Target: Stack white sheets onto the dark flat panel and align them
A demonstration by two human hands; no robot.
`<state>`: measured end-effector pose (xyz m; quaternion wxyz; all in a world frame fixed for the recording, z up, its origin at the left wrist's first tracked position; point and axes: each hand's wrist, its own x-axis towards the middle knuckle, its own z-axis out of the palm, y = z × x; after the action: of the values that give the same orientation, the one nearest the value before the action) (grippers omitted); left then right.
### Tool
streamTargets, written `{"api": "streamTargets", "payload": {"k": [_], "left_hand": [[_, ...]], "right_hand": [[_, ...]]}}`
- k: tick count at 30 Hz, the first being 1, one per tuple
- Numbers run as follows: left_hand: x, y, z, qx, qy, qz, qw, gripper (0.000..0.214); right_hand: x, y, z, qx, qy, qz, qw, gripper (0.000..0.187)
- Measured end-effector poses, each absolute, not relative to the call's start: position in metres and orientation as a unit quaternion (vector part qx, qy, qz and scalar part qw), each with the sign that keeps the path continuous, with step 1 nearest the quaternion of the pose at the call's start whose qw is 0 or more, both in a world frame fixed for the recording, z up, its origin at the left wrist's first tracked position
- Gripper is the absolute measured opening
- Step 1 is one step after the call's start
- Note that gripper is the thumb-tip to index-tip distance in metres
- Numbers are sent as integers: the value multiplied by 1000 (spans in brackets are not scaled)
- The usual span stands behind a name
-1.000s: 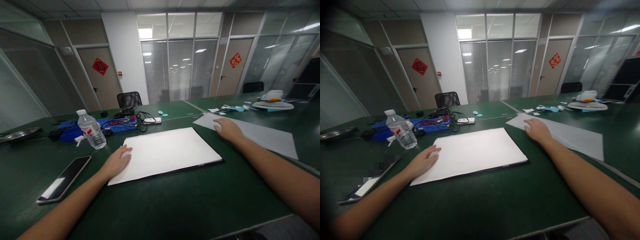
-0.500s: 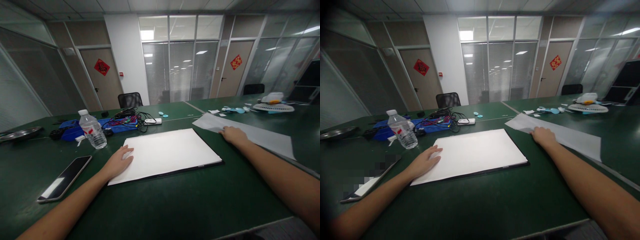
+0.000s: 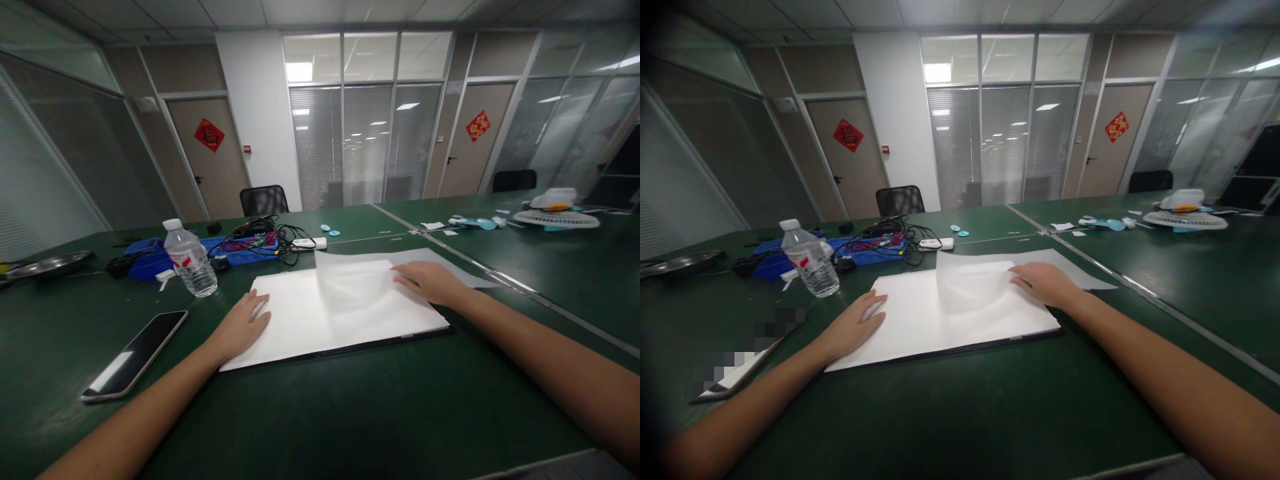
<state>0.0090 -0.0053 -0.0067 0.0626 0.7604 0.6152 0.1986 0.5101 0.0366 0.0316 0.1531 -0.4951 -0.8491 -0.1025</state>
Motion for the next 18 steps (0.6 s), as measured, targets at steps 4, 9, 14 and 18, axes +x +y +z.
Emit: {"api": "streamTargets", "payload": {"k": [4, 9, 14, 18], "left_hand": [[11, -7, -5, 758, 617, 198, 68, 69], [11, -8, -5, 762, 612, 200, 64, 67], [11, -7, -5, 763, 613, 192, 64, 70], [13, -9, -2, 764, 614, 187, 68, 72]], "right_hand": [[475, 13, 35, -432, -891, -62, 127, 53], [457, -2, 42, -376, -920, 8, 111, 54], [490, 24, 40, -448, -882, -55, 140, 51], [542, 55, 27, -626, -757, -147, 119, 58]]}}
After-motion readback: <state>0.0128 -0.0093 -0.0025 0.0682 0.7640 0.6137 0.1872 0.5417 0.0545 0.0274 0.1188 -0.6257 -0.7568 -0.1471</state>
